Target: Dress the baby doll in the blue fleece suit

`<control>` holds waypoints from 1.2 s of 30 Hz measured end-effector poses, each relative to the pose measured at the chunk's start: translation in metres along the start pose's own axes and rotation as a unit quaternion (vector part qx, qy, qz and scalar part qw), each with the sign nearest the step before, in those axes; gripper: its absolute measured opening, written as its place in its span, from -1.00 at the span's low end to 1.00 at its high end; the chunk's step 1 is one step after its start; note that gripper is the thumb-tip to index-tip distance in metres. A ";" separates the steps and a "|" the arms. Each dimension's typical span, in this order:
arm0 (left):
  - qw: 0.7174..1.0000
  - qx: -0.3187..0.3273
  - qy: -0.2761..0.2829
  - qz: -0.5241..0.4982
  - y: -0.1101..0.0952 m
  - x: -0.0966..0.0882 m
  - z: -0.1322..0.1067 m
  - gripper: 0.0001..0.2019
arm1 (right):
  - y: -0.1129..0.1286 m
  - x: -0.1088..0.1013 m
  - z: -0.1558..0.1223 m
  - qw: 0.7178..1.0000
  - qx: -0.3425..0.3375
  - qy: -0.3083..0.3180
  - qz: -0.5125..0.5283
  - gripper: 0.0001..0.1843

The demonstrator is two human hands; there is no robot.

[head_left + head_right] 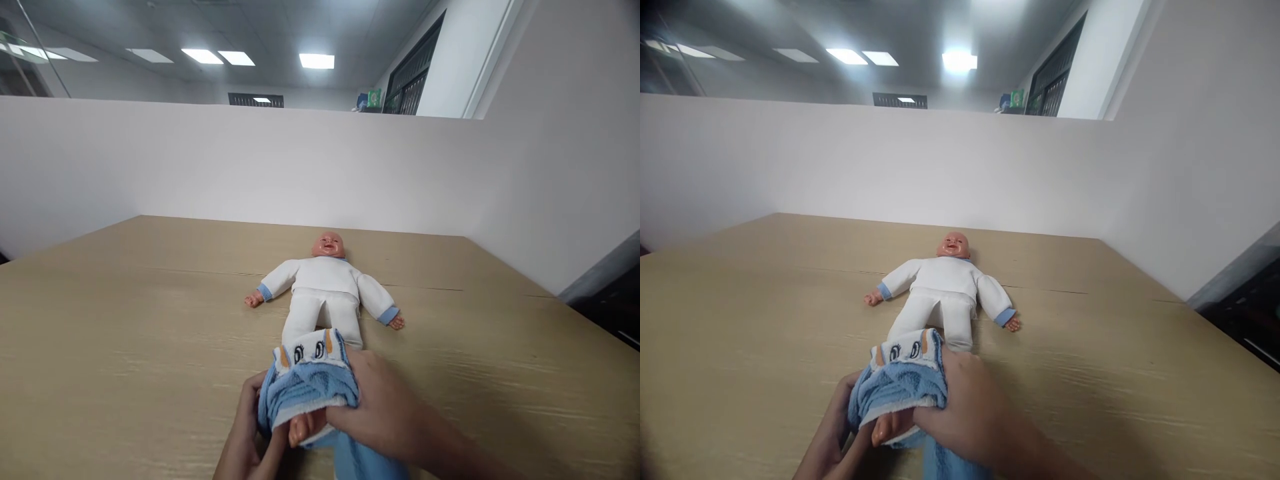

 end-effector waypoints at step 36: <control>0.970 0.042 0.119 0.209 -0.036 -0.017 0.068 -0.38 | -0.096 -0.003 -0.006 0.879 0.020 -0.065 0.472 -0.61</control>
Point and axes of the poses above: each hand's wrist, its own z-axis towards the middle knuckle, its own x-axis out of the palm, y = z × x, the point moved 8 cm from there along z, towards the middle knuckle, and after that the axes turned 15 degrees about -x, right-handed, at the moved point
